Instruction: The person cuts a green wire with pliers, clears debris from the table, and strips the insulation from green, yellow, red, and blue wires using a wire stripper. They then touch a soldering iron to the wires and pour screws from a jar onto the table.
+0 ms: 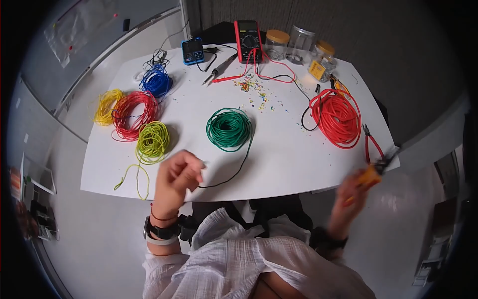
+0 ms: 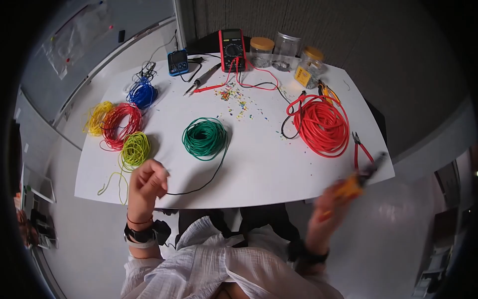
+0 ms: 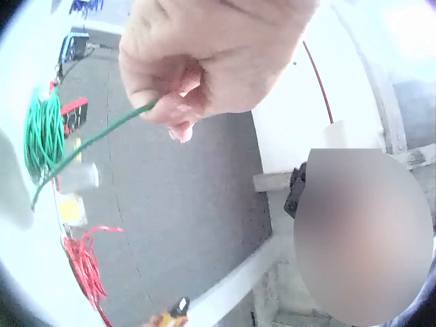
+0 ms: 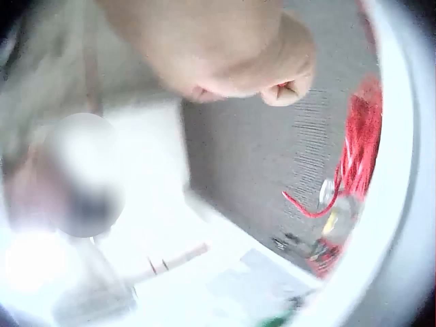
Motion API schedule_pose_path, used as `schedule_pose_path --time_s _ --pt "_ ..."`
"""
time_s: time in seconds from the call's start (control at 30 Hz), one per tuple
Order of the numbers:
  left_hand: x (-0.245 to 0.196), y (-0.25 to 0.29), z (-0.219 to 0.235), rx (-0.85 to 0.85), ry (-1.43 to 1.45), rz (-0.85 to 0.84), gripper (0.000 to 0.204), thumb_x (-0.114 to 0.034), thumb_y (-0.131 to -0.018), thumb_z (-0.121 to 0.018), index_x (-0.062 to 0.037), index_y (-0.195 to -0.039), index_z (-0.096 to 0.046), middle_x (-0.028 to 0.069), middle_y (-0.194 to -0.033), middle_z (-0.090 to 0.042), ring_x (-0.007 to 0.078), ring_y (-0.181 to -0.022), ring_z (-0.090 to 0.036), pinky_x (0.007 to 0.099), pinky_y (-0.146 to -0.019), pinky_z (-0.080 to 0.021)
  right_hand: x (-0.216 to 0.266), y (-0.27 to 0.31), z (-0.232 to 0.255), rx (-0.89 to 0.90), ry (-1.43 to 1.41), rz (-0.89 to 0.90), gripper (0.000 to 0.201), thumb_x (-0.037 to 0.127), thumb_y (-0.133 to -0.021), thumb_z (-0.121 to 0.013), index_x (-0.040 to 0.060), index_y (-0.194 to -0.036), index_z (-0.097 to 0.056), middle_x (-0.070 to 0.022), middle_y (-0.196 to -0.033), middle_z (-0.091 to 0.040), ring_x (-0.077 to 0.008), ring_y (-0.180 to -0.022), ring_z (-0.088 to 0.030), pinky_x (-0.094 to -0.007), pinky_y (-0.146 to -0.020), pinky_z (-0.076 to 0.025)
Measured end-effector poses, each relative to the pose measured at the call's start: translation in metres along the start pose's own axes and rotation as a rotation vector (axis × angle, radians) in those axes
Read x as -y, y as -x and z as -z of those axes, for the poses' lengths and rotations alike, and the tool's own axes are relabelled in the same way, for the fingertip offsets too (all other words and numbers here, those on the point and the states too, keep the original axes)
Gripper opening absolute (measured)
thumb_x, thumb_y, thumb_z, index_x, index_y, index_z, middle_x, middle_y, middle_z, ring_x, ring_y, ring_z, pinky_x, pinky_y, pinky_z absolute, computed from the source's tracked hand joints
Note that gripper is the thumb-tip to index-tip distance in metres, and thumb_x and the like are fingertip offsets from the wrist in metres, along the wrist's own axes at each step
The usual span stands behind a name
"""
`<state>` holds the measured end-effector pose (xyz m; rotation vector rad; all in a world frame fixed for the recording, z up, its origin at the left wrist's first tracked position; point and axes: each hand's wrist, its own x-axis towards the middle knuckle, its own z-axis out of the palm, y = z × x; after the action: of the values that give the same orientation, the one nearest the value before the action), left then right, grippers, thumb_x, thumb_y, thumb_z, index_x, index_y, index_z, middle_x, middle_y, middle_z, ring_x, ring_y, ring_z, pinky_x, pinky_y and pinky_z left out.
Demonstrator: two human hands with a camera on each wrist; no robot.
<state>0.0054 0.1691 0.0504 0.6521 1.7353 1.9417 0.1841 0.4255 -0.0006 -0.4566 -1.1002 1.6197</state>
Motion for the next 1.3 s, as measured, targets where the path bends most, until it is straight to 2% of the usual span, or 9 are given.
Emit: schedule_pose_path --time_s 0.07,0.17,0.27,0.37,0.47,0.73,0.97,1.07,1.3 --pt "0.005 -0.002 0.01 -0.103 0.031 -0.045 0.013 -0.01 -0.085 -0.051 -0.0015 -0.076 -0.052 0.0012 -0.06 -0.052 0.0061 -0.049 -0.045 0.0168 -0.045 -0.035 0.011 -0.019 0.003 -0.136 -0.03 0.062 0.032 0.015 -0.083 -0.05 0.0029 -0.113 -0.042 -0.0012 -0.082 -0.046 -0.0046 -0.056 -0.04 -0.0153 -0.048 -0.032" --pt "-0.003 -0.006 -0.012 0.018 0.037 -0.07 0.011 -0.007 -0.085 -0.053 0.0028 -0.08 -0.054 0.0057 -0.062 -0.055 0.0103 -0.053 -0.051 0.0214 -0.052 -0.042 0.02 0.004 0.009 0.416 -0.148 -0.339 0.045 0.011 -0.08 -0.053 -0.0021 -0.12 -0.039 -0.0005 -0.084 -0.048 -0.0058 -0.069 -0.045 -0.0159 -0.065 -0.038" --pt "-0.003 -0.01 -0.02 0.048 0.061 -0.078 0.013 -0.009 -0.085 -0.053 0.0035 -0.081 -0.054 0.0071 -0.064 -0.057 0.0112 -0.055 -0.053 0.0216 -0.054 -0.043 0.014 0.022 -0.016 0.666 0.354 -0.191 0.056 0.008 -0.072 -0.06 -0.0047 -0.122 -0.037 -0.0013 -0.084 -0.047 -0.0059 -0.07 -0.044 -0.0174 -0.068 -0.037" --pt "-0.002 -0.007 -0.026 0.041 0.068 -0.087 0.014 -0.009 -0.086 -0.053 0.0042 -0.081 -0.055 0.0079 -0.064 -0.057 0.012 -0.055 -0.054 0.0219 -0.055 -0.043 0.005 0.028 -0.027 0.764 0.376 -0.249 0.06 0.004 -0.064 -0.063 -0.0053 -0.119 -0.041 -0.003 -0.09 -0.05 -0.0048 -0.07 -0.04 -0.0176 -0.062 -0.036" --pt "0.001 -0.003 -0.026 0.031 0.064 -0.094 0.015 -0.01 -0.086 -0.053 0.0048 -0.082 -0.054 0.0086 -0.064 -0.058 0.0129 -0.055 -0.054 0.0229 -0.056 -0.044 0.0 0.029 -0.036 0.89 0.663 0.045 0.06 0.008 -0.056 -0.067 -0.0037 -0.111 -0.049 -0.0037 -0.08 -0.051 -0.0073 -0.057 -0.039 -0.0193 -0.051 -0.036" --pt "0.009 0.001 -0.027 0.048 0.177 -0.117 0.014 -0.009 -0.086 -0.052 0.0046 -0.082 -0.053 0.0101 -0.064 -0.058 0.0154 -0.056 -0.056 0.0256 -0.058 -0.046 -0.007 0.035 -0.052 0.853 0.787 0.288 0.061 0.012 -0.05 -0.07 -0.0011 -0.107 -0.051 -0.0068 -0.072 -0.053 -0.0145 -0.051 -0.045 -0.0249 -0.048 -0.04" --pt "0.013 0.005 -0.024 0.132 0.218 -0.155 0.008 -0.001 -0.084 -0.054 0.005 -0.088 -0.056 0.0097 -0.075 -0.06 0.0141 -0.069 -0.058 0.0255 -0.066 -0.047 -0.006 0.04 -0.049 0.865 0.761 0.216 0.057 0.01 -0.049 -0.071 -0.0017 -0.102 -0.053 -0.007 -0.074 -0.056 -0.0124 -0.049 -0.047 -0.022 -0.046 -0.041" --pt "0.016 0.006 -0.026 0.138 0.217 -0.175 0.007 0.0 -0.082 -0.055 0.0052 -0.088 -0.056 0.0111 -0.078 -0.061 0.015 -0.071 -0.059 0.0256 -0.067 -0.048 -0.002 0.041 -0.051 0.894 0.768 0.113 0.056 0.011 -0.05 -0.071 -0.0018 -0.102 -0.052 -0.0081 -0.078 -0.056 -0.0142 -0.054 -0.049 -0.0238 -0.051 -0.042" --pt "0.024 0.007 -0.028 0.062 0.065 -0.287 0.008 -0.001 -0.079 -0.06 0.0047 -0.084 -0.059 0.0108 -0.079 -0.063 0.015 -0.072 -0.061 0.0231 -0.063 -0.048 -0.007 0.043 -0.066 0.937 0.753 0.252 0.063 0.013 -0.053 -0.072 -0.0036 -0.107 -0.044 -0.0157 -0.092 -0.051 -0.0289 -0.081 -0.052 -0.0342 -0.07 -0.044"
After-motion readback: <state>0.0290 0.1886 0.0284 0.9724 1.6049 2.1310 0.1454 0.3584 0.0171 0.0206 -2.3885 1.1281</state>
